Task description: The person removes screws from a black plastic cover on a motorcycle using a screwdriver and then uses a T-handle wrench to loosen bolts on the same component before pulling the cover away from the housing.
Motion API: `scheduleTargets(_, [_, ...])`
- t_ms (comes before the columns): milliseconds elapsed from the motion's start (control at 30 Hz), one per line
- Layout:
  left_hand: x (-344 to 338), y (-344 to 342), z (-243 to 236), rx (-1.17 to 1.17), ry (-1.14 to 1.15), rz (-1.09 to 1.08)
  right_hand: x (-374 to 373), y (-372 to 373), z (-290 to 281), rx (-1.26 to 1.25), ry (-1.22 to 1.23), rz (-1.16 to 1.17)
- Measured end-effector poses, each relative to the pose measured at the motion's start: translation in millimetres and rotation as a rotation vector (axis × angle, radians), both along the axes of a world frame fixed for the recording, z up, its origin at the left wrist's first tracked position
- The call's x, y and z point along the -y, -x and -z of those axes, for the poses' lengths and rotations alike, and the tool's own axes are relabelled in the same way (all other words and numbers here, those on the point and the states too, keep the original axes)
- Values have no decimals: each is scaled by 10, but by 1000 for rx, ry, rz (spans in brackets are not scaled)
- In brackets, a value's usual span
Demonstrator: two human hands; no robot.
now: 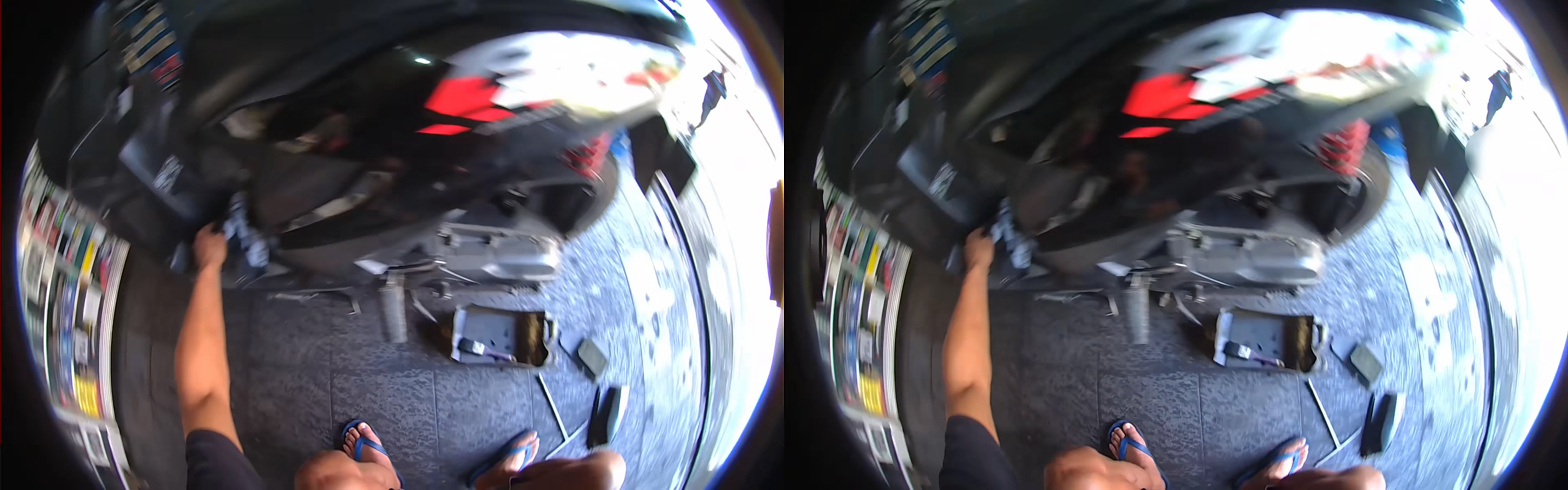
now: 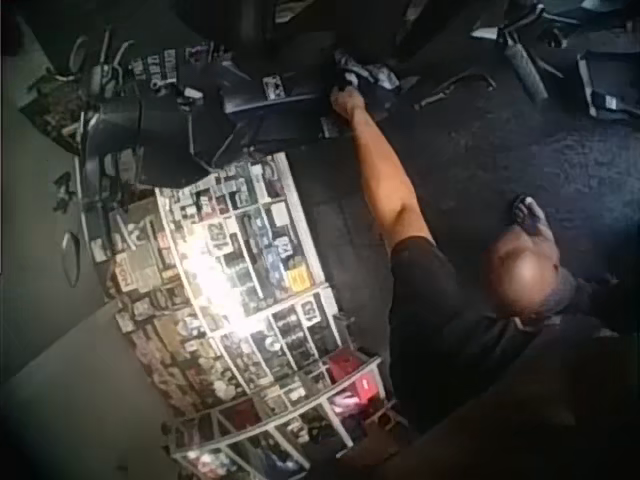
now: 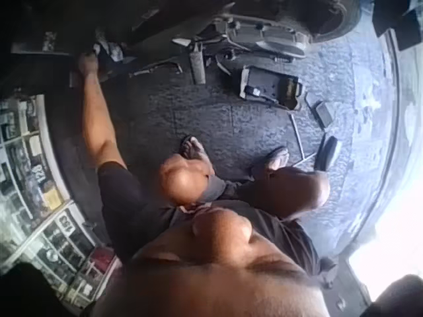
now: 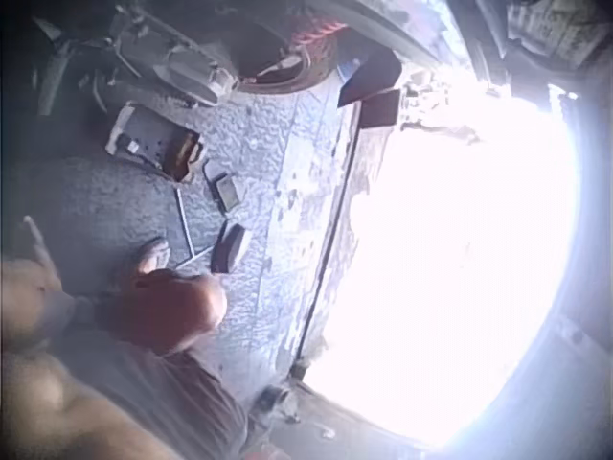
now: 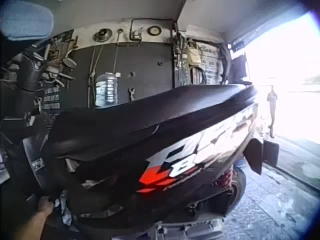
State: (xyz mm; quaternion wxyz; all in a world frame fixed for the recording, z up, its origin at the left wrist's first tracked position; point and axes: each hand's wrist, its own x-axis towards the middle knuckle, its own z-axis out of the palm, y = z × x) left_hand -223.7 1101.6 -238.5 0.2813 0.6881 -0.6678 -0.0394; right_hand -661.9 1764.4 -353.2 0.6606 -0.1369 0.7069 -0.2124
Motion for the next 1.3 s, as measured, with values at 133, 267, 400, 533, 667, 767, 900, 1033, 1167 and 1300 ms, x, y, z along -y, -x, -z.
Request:
scheduleTargets(133, [261,-319,158,-121,67,116,95,-507,-48,107,121,-54])
scheduleTargets(267, [32,-95,209,-198,29,217,300,-1161,-84,255,278,-167])
scheduleTargets(400, [-320,-175,304,-255,180,125,583,-1852,-161,319,443,-289])
scheduleTargets(533, [-788,-54,268,-217,129,86,615,-2223,-318,313,482,-305])
scheduleTargets(667, [-1097,435,216,-121,157,198,149,-2241,-467,233,407,-175])
scheduleTargets(767, [-1444,482,183,-75,255,355,-186,-2119,-440,160,308,-68])
scheduleTargets(900, [-1457,371,145,50,386,441,-788,-1822,-306,62,172,119])
scheduleTargets(1033, [-1332,343,-35,12,197,621,-1532,-1368,-111,-64,48,379])
scheduleTargets(1167, [-1234,292,-321,32,23,733,-1771,-857,233,-199,46,581])
scheduleTargets(1300, [-1131,200,-434,70,171,759,-1481,-288,762,-452,124,817])
